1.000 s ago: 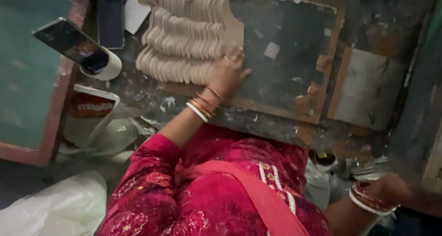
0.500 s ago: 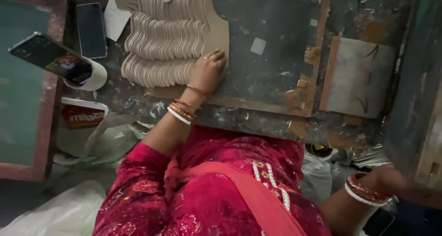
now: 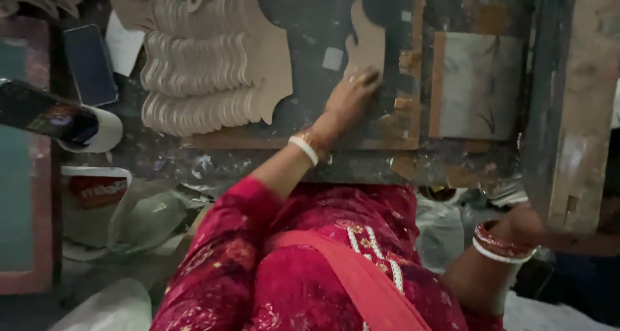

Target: Manual screen printing of designs onto decorative paper cutouts.

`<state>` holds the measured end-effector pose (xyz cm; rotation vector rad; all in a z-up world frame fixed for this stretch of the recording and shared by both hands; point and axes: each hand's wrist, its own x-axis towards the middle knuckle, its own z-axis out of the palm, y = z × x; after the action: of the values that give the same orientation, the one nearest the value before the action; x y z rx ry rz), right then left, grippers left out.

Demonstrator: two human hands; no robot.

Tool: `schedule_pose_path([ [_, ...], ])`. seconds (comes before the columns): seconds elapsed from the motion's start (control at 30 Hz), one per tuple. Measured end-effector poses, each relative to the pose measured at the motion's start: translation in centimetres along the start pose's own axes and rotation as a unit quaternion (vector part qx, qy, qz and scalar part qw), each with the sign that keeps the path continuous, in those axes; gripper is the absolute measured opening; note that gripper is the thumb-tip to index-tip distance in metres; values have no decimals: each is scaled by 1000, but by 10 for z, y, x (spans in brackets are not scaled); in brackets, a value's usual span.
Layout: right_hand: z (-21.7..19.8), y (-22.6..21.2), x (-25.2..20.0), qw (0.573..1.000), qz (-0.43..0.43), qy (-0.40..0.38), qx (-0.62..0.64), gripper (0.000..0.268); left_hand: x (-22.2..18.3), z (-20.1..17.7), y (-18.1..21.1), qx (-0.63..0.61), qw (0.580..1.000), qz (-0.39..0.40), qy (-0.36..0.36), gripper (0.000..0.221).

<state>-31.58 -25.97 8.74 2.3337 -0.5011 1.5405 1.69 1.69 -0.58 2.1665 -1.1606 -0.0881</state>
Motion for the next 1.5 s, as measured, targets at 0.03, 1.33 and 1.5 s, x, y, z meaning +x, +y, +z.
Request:
schedule_pose_path([
  [0.03, 2, 2, -3, 1000, -4, 4, -4, 49, 20, 11, -8, 14, 1000, 1, -1, 43],
  [1.33, 224, -242, 109, 817, -132, -381, 413, 35, -146, -81, 53, 43, 960, -234, -145, 53],
  [1.5, 203, -243, 91, 813, -103, -394, 416, 31, -146, -77, 42, 27, 958, -242, -151, 49],
])
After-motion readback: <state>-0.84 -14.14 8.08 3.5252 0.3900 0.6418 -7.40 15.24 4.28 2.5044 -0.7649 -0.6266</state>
